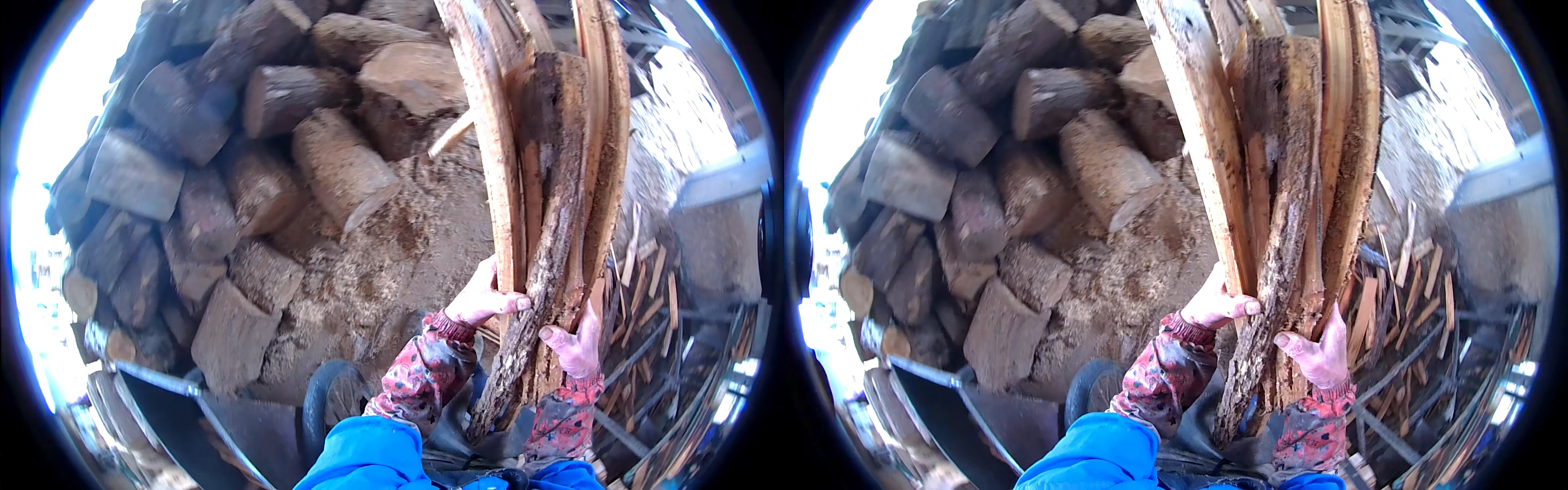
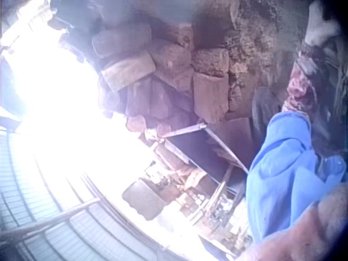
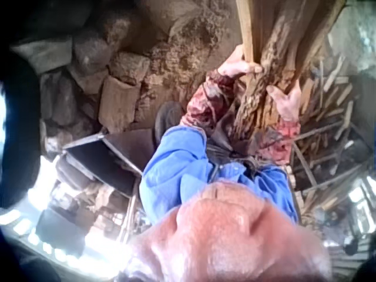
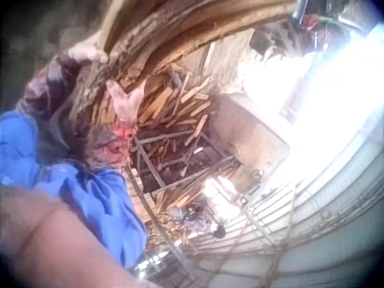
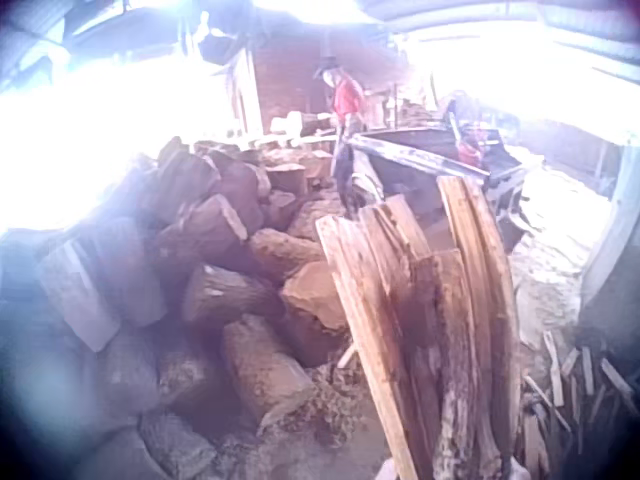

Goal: The person repeatedly picks up split firewood pieces from a pile on the floor and places them into a wheelbarrow. They also move wood from a green table into the wheelbarrow. The person handles the wood by hand without using tools.

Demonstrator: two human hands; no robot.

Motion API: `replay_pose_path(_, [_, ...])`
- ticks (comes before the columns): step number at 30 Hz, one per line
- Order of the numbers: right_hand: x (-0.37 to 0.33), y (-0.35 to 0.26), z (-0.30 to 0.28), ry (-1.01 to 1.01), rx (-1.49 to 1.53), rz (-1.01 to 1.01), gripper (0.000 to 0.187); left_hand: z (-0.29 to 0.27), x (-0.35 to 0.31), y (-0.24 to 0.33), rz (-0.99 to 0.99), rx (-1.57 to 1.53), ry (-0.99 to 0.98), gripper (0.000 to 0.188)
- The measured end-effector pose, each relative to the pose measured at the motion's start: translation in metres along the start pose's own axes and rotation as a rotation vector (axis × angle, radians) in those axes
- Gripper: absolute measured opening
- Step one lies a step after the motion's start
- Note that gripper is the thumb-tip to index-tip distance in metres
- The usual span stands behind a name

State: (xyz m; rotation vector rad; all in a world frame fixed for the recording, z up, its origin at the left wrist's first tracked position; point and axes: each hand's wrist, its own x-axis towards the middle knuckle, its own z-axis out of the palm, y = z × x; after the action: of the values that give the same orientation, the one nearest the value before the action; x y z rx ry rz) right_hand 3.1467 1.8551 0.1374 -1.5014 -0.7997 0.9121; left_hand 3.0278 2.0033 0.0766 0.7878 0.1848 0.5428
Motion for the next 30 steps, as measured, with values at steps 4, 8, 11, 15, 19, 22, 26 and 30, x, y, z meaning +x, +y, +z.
replay_pose_path(4, [-0.015,-0.005,0.017,-0.119,0.094,-0.009,0.072,0.006,-0.036,0.022,0.156,0.221,0.091,0.074])
replay_pose_path(8, [-0.020,-0.001,0.015,-0.193,0.074,-0.005,0.071,0.015,-0.053,0.016,0.222,0.129,0.174,0.072])
replay_pose_path(11, [-0.024,0.013,0.005,-0.193,0.110,0.049,0.071,0.013,-0.062,0.004,0.117,0.132,0.217,0.072])
replay_pose_path(15, [-0.013,-0.006,0.021,-0.322,0.143,0.143,0.071,0.012,-0.079,0.003,0.140,-0.016,0.318,0.062])
replay_pose_path(19, [-0.007,-0.027,0.033,-0.406,0.107,0.172,0.075,0.017,-0.089,0.002,0.256,-0.196,0.531,0.066])
replay_pose_path(22, [-0.011,-0.039,0.048,-0.460,0.150,0.174,0.077,0.016,-0.105,0.025,0.291,-0.031,0.475,0.062])
replay_pose_path(26, [-0.026,-0.057,0.073,-0.498,0.127,0.145,0.069,0.017,-0.136,0.050,0.353,0.150,0.491,0.071])
replay_pose_path(30, [-0.049,-0.060,0.100,-0.602,-0.031,-0.100,0.083,0.023,-0.191,0.067,0.593,0.217,0.487,0.081])
